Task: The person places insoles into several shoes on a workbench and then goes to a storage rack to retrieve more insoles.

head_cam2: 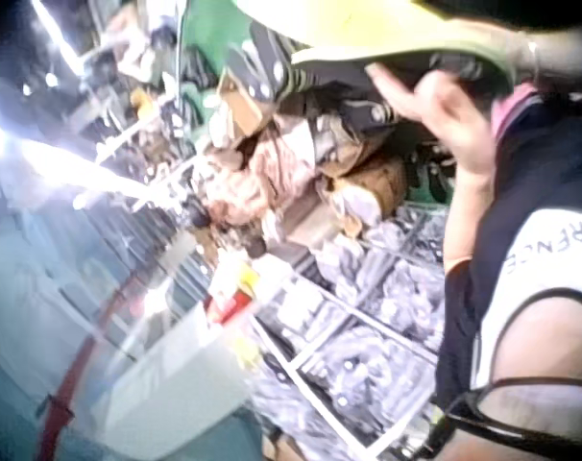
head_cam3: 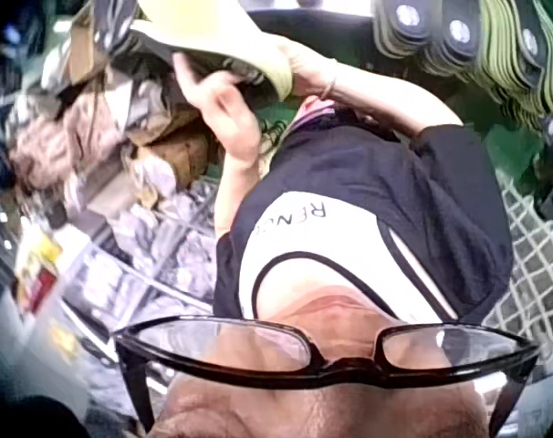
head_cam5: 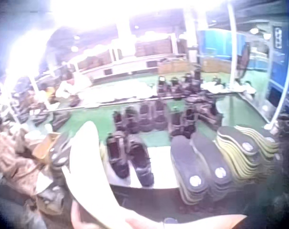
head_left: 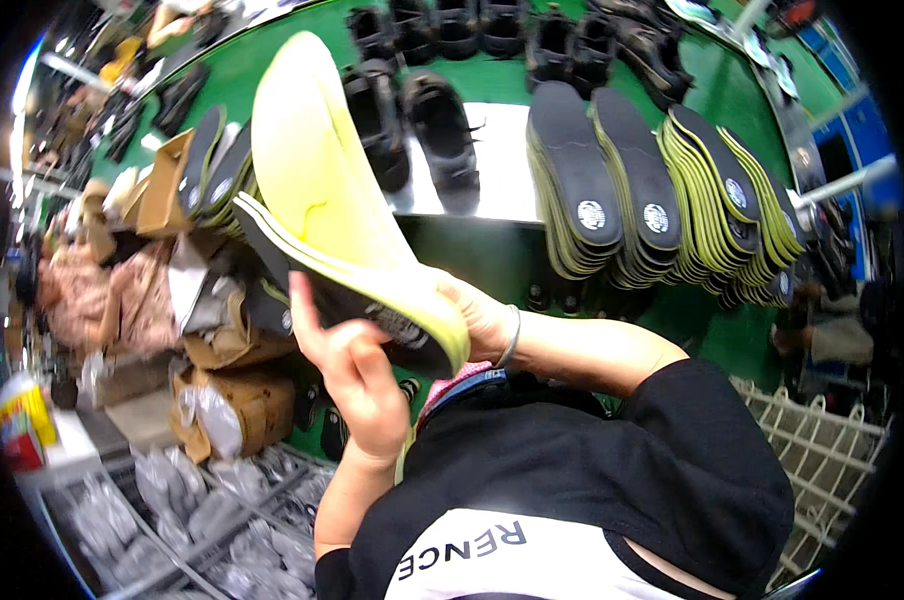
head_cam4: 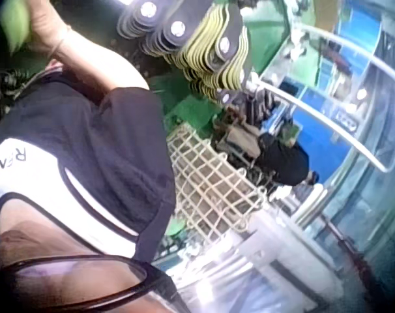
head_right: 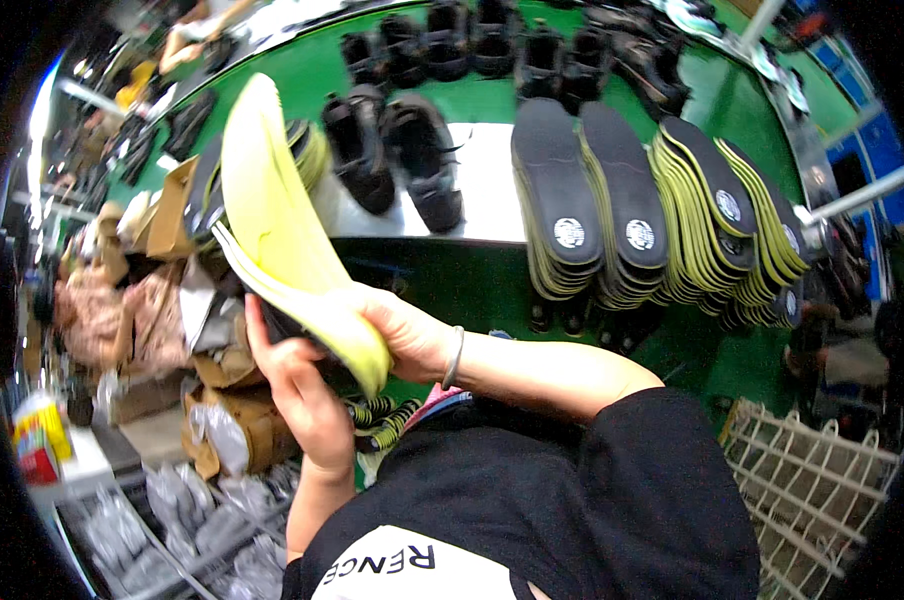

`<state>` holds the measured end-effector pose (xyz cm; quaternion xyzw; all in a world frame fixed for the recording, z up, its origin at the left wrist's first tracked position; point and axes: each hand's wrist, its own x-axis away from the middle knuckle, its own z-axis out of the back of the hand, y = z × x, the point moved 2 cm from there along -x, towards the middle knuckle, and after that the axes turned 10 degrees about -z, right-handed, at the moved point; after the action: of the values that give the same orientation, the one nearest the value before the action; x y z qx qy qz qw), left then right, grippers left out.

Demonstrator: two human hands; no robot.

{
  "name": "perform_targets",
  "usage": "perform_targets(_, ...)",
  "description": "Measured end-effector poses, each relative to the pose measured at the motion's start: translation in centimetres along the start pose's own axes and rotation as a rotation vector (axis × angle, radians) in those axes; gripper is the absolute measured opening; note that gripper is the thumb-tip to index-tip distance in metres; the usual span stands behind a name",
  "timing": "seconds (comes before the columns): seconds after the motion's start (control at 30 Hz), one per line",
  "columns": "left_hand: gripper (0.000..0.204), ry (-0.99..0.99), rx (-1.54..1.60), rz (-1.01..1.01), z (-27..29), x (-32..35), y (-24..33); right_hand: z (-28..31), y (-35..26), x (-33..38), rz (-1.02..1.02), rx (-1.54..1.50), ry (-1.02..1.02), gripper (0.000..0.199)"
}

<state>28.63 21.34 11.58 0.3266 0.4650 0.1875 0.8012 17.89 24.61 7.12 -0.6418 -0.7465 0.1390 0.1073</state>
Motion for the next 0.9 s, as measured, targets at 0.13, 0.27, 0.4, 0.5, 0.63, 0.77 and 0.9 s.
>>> perform_targets(0.13, 0.044, -0.023, 0.697, 0.386, -6.5, -3.9, -3.8, 1.8, -6.2, 2.3, 0.216, 0.305, 0.305, 0.048)
perform_targets(0.27, 0.047, -0.197, 0.846, 0.409, -11.1, -8.5, -6.3, 4.1, -9.8, 4.7, 0.472, 0.625, 0.658, 0.054)
perform_targets(0.4, 0.034, -0.433, 0.834, 0.349, -16.3, -12.4, -9.0, 5.8, -13.2, 9.3, 0.631, 1.231, 1.289, 0.053)
perform_targets(0.5, 0.027, -0.472, 0.746, 0.232, -20.9, -13.2, -11.6, 7.3, -14.0, 12.6, 0.296, 1.549, 2.023, 0.055)
perform_targets(0.63, 0.025, -0.511, 0.766, 0.151, -26.3, -12.1, -13.7, 9.2, -12.8, 13.5, -0.276, 1.698, 2.534, 0.055)
perform_targets(0.77, 0.023, -0.868, 0.516, 0.168, -28.8, -8.6, -15.4, 7.4, -14.5, 11.3, -0.551, 1.607, 2.568, 0.053)
perform_targets(0.9, 0.023, -0.848, 0.645, 0.106, -28.8, -9.2, -14.5, 6.3, -15.5, 11.4, -0.542, 1.535, 2.697, 0.052)
